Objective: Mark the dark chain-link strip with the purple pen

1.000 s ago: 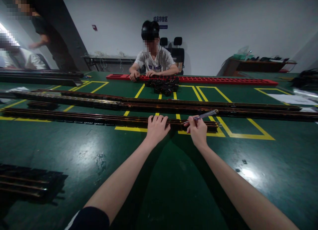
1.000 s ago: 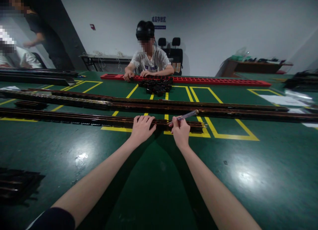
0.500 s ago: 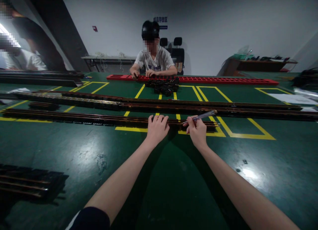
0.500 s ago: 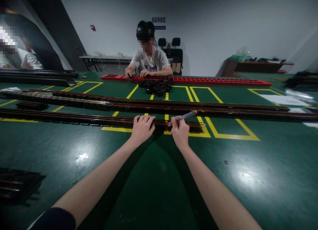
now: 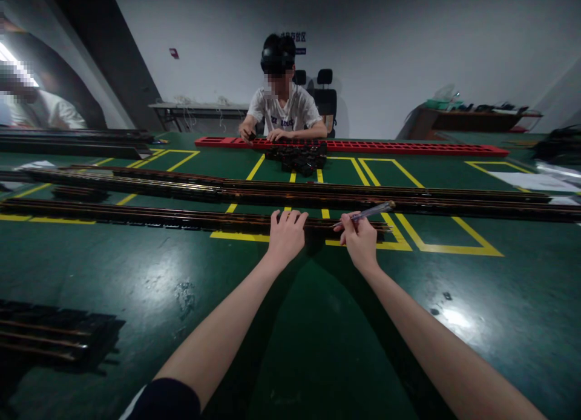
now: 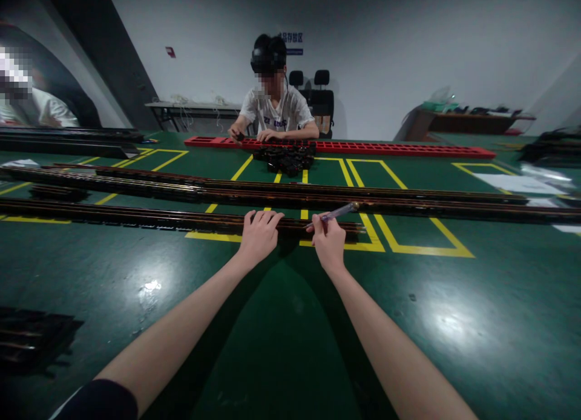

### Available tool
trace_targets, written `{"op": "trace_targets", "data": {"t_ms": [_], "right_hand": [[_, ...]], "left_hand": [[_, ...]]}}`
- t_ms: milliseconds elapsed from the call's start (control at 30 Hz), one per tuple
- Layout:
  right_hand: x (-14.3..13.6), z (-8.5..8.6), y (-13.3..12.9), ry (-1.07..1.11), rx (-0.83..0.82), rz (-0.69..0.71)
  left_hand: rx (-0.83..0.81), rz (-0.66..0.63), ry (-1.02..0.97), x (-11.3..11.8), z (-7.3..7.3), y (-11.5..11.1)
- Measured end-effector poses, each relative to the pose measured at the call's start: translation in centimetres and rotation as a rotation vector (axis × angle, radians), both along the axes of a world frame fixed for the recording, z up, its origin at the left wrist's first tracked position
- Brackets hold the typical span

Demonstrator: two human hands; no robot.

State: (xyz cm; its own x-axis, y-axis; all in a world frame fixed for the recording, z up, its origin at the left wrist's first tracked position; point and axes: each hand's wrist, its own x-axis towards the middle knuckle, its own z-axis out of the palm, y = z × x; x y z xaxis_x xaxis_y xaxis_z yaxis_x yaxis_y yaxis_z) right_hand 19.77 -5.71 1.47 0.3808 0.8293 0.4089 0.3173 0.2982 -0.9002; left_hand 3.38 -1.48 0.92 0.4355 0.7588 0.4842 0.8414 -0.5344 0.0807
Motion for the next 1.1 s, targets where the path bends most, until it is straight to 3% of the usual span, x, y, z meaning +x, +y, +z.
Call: {"op": "trace_targets", "data": {"t_ms": [300,500,733,1100], "right_hand": [[0.08,-0.23,0.13,-0.015,0.004,-0.028],[0.26,-0.54,0.25,0.035,0.019,-0.118],[0.37,-0.44,0.32,0.043,-0.001,-0.039],[0.2,-0.48,0.34,0.027,0.009,-0.033]], "left_hand": [[0.007,0.006,0.003,0.01,-0.08,0.07],[0.013,0.019,0.012,0.03,0.05,-0.05],[0.011,0.027,0.011,0.07,-0.08,0.1],[0.023,0.081,0.016,0.03,-0.24,0.13]]}}
